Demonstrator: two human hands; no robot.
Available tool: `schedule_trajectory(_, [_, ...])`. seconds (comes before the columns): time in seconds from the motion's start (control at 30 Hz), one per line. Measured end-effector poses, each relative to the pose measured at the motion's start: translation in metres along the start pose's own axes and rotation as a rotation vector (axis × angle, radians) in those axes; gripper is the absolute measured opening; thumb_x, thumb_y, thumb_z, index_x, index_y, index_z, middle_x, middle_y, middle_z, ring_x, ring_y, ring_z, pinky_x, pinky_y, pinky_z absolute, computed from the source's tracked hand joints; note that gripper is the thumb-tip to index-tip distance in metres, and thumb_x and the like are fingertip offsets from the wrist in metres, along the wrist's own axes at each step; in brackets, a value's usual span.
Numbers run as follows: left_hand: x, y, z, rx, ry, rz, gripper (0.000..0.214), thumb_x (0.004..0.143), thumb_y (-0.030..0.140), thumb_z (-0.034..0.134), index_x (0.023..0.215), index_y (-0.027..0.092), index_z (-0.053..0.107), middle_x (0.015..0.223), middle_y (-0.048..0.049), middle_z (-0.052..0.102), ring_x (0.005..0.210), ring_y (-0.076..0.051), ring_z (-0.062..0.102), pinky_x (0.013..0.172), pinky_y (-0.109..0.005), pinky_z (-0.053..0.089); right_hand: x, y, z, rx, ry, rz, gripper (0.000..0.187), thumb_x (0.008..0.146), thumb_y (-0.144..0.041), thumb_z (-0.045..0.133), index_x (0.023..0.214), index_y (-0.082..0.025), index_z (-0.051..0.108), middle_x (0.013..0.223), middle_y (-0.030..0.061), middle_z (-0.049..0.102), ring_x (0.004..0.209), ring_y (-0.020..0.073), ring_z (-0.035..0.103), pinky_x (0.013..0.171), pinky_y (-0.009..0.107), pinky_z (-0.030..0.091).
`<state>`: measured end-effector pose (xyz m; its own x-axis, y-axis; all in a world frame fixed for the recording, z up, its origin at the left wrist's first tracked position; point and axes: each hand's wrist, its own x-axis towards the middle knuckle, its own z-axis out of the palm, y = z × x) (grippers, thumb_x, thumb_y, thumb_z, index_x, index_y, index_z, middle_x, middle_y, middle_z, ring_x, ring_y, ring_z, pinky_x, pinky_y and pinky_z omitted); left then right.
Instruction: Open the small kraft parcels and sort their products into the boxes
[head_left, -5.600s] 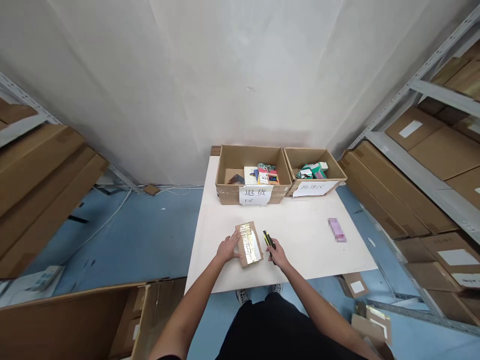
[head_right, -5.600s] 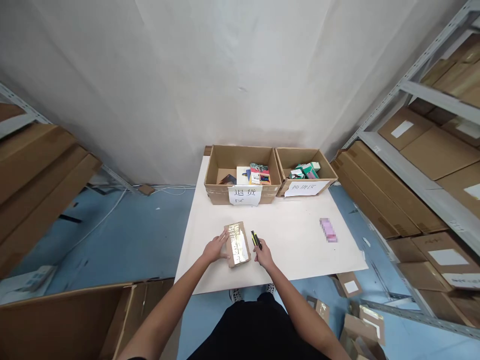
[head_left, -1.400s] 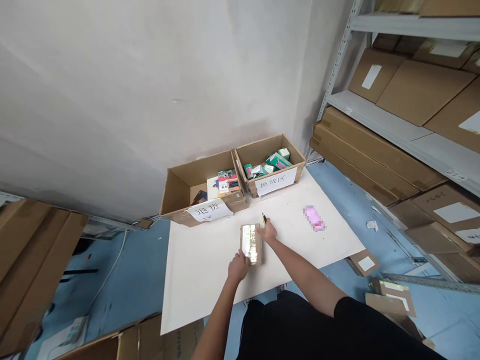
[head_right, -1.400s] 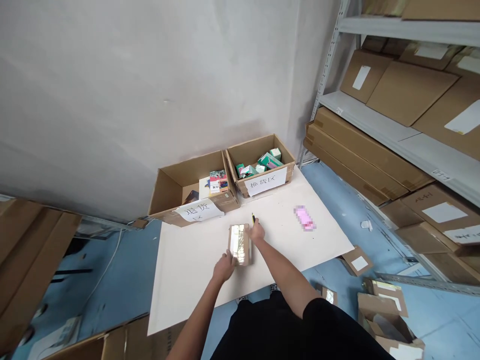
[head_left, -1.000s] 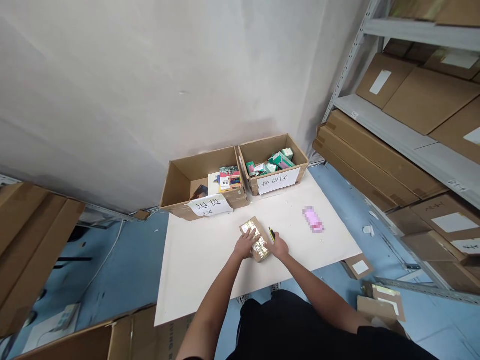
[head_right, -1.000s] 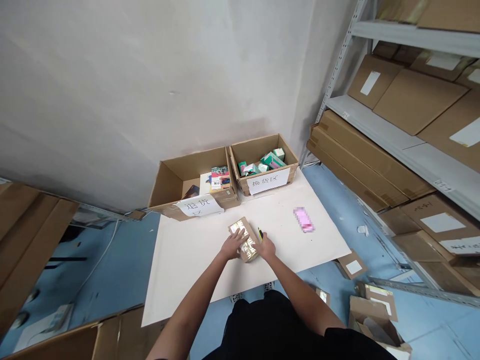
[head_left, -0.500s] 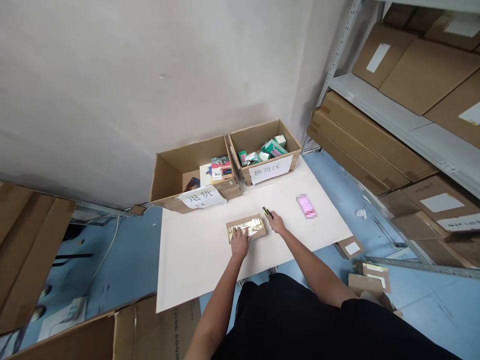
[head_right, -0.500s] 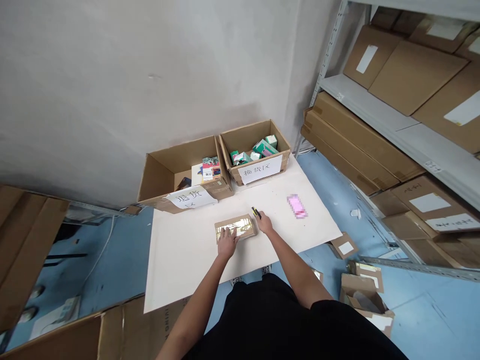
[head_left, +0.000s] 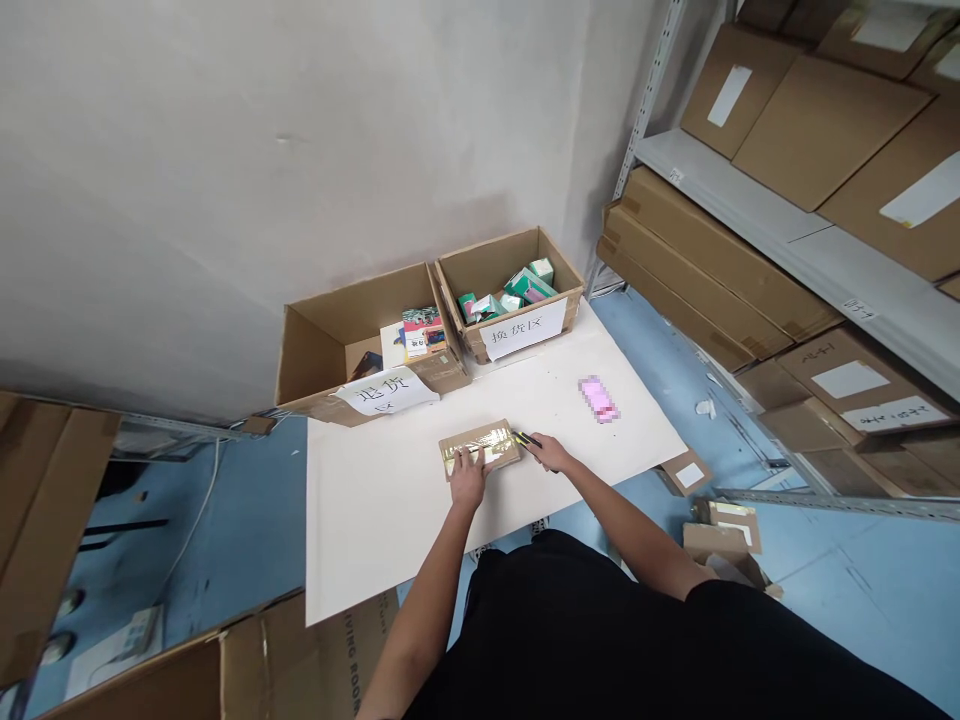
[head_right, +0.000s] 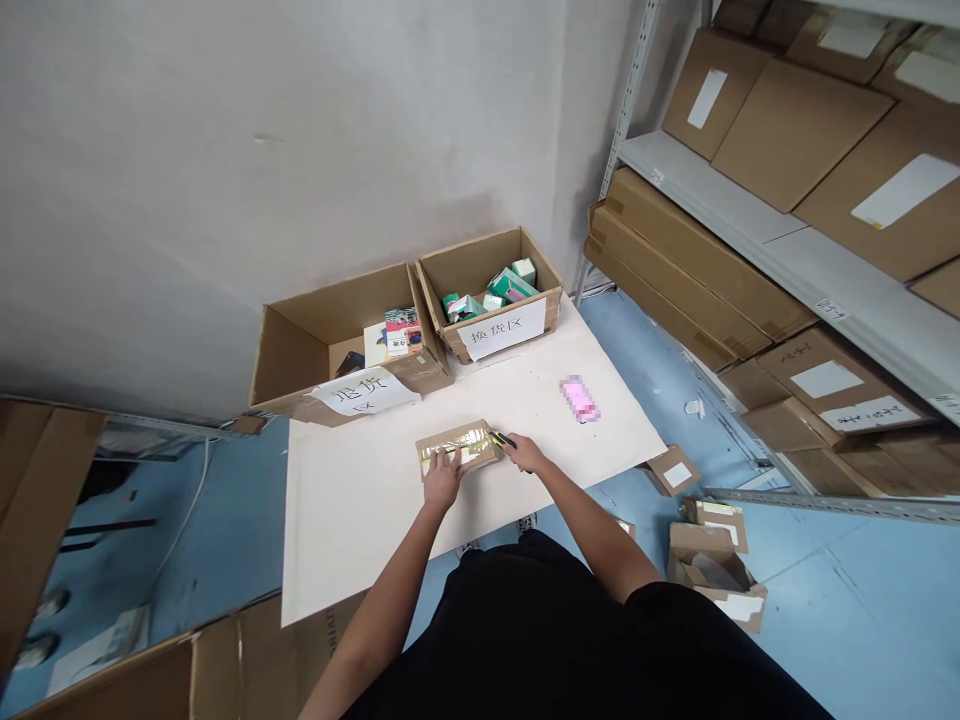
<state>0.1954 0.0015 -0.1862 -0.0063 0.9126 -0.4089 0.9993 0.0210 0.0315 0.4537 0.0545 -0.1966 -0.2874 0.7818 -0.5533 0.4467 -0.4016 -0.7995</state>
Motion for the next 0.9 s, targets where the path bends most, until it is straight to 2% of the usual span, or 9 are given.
schedule_trajectory(0.2, [0.001, -0.003, -0.008, -0.026, 0.007, 0.004, 0.06, 0.107, 0.052, 0.038, 0.162, 0.029, 0.044, 0.168, -0.0161, 0.039, 0.157, -0.04, 0.028, 0.115, -0.058, 0.043, -0.025, 0.02, -0.018, -0.045, -0.095, -0.01, 0.022, 0.097, -0.046, 0.064, 0.095, -0.025, 0.06, 0.056, -0.0088, 0.058, 0.037, 0.0098, 0.05, 0.044, 0.019, 0.038])
schedule_trajectory(0.33, [0.024, -0.017, -0.03, -0.079, 0.009, 0.04, 0.061, 0.103, 0.06, 0.042, 0.154, 0.029, 0.054, 0.154, -0.0147, 0.056, 0.149, -0.036, 0.041, 0.115, -0.051, 0.042, -0.027, 0.039, -0.011, -0.015, 0.208, 0.084, 0.031, 0.102, -0.053, 0.055, 0.09, -0.024, 0.055, 0.065, -0.0047, 0.064, 0.05, 0.0123, 0.061, 0.052, 0.02, 0.043])
schedule_trajectory(0.4, [0.039, -0.027, -0.041, -0.045, 0.016, 0.111, 0.064, 0.102, 0.058, 0.045, 0.159, 0.029, 0.047, 0.161, -0.0139, 0.05, 0.154, -0.036, 0.034, 0.118, -0.051, 0.037, -0.024, 0.047, -0.002, -0.083, 0.327, 0.149, 0.036, 0.105, -0.056, 0.049, 0.091, -0.024, 0.056, 0.072, -0.0015, 0.067, 0.064, 0.0159, 0.068, 0.06, 0.022, 0.046])
schedule_trajectory(0.5, [0.052, -0.043, -0.049, 0.01, -0.06, 0.146, 0.079, 0.098, 0.062, 0.049, 0.168, 0.031, 0.029, 0.172, -0.0127, 0.034, 0.159, -0.039, 0.025, 0.12, -0.052, 0.032, -0.019, 0.058, 0.006, -0.188, 0.371, 0.239, 0.036, 0.106, -0.056, 0.046, 0.106, -0.023, 0.062, 0.092, 0.0051, 0.073, 0.094, 0.0227, 0.073, 0.077, 0.027, 0.052])
schedule_trajectory(0.6, [0.046, -0.054, -0.045, -0.003, -0.099, 0.048, 0.085, 0.096, 0.068, 0.046, 0.169, 0.031, 0.023, 0.167, -0.0147, 0.042, 0.151, -0.037, 0.039, 0.117, -0.048, 0.035, -0.017, 0.063, 0.008, -0.265, 0.463, 0.305, 0.044, 0.102, -0.05, 0.055, 0.134, -0.02, 0.059, 0.127, 0.017, 0.069, 0.127, 0.032, 0.063, 0.097, 0.039, 0.052])
schedule_trajectory(0.67, [0.034, -0.057, -0.037, -0.02, -0.075, -0.047, 0.086, 0.096, 0.07, 0.042, 0.169, 0.028, 0.024, 0.157, -0.0178, 0.052, 0.141, -0.037, 0.048, 0.113, -0.049, 0.038, -0.016, 0.061, 0.015, -0.304, 0.542, 0.247, 0.053, 0.101, -0.044, 0.056, 0.147, -0.018, 0.053, 0.147, 0.0214, 0.058, 0.143, 0.0348, 0.05, 0.109, 0.044, 0.046])
schedule_trajectory(0.73, [0.019, -0.057, -0.029, -0.035, -0.054, -0.163, 0.089, 0.096, 0.073, 0.038, 0.168, 0.022, 0.026, 0.149, -0.022, 0.057, 0.134, -0.039, 0.053, 0.109, -0.051, 0.04, -0.01, 0.05, 0.031, -0.282, 0.503, 0.136, 0.057, 0.101, -0.041, 0.055, 0.153, -0.018, 0.048, 0.156, 0.0197, 0.051, 0.149, 0.0334, 0.044, 0.118, 0.043, 0.04])
schedule_trajectory(0.8, [0.004, -0.055, -0.02, -0.059, -0.05, -0.274, 0.094, 0.096, 0.077, 0.035, 0.167, 0.016, 0.026, 0.145, -0.0257, 0.057, 0.131, -0.041, 0.055, 0.105, -0.051, 0.042, 0.001, 0.032, 0.059, -0.196, 0.352, 0.062, 0.064, 0.101, -0.045, 0.056, 0.158, -0.019, 0.043, 0.159, 0.0166, 0.05, 0.149, 0.0316, 0.045, 0.121, 0.042, 0.038])
schedule_trajectory(0.9, [-0.014, -0.049, -0.01, -0.113, -0.081, -0.408, 0.1, 0.094, 0.08, 0.033, 0.166, 0.01, 0.027, 0.148, -0.0296, 0.054, 0.133, -0.043, 0.053, 0.099, -0.048, 0.046, 0.022, -0.007, 0.115, -0.036, 0.074, 0.082, 0.083, 0.098, -0.06, 0.059, 0.165, -0.019, 0.032, 0.159, 0.0162, 0.051, 0.146, 0.0313, 0.05, 0.116, 0.041, 0.044])
